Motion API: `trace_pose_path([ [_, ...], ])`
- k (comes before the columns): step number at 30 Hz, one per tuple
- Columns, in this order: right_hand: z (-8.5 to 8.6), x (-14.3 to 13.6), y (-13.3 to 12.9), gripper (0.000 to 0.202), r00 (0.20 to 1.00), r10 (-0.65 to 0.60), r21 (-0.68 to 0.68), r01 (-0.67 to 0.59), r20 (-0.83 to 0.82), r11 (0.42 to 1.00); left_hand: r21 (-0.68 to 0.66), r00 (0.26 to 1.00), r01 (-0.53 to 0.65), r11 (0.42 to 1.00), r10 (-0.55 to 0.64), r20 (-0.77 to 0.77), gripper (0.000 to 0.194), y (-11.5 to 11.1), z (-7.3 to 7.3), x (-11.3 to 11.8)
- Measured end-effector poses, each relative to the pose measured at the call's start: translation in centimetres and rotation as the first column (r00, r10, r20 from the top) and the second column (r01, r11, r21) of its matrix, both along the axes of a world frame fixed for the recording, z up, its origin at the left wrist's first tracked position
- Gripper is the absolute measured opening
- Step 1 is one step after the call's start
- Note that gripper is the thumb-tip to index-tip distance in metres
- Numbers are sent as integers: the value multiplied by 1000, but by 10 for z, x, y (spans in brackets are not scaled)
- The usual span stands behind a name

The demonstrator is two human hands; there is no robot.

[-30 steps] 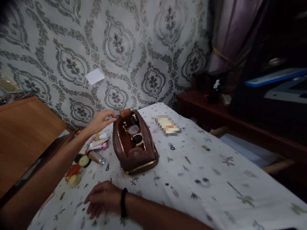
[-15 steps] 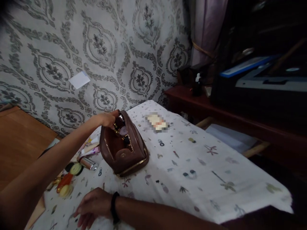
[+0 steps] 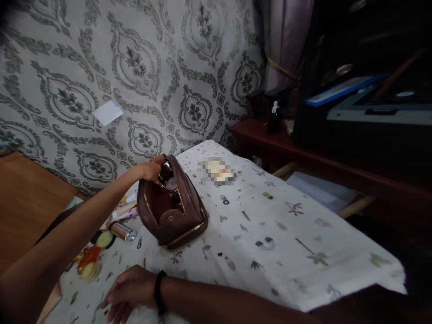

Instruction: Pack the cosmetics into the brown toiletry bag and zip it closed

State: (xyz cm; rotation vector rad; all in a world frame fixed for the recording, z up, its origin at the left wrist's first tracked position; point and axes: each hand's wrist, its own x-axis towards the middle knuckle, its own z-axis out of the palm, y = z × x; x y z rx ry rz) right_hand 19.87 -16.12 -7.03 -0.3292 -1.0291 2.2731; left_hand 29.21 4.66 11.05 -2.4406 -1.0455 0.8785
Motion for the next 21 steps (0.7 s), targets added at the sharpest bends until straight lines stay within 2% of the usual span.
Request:
trace_pose_path([
  [15, 6, 2, -1, 73, 1000, 6, -37, -5, 16, 999, -47, 994, 12, 999, -6, 113, 19, 9, -1, -6],
  [21, -1, -1, 1, 71, 1000, 4, 5, -4, -20, 1000, -75, 984, 68, 995, -54, 169, 15, 18, -4, -8],
])
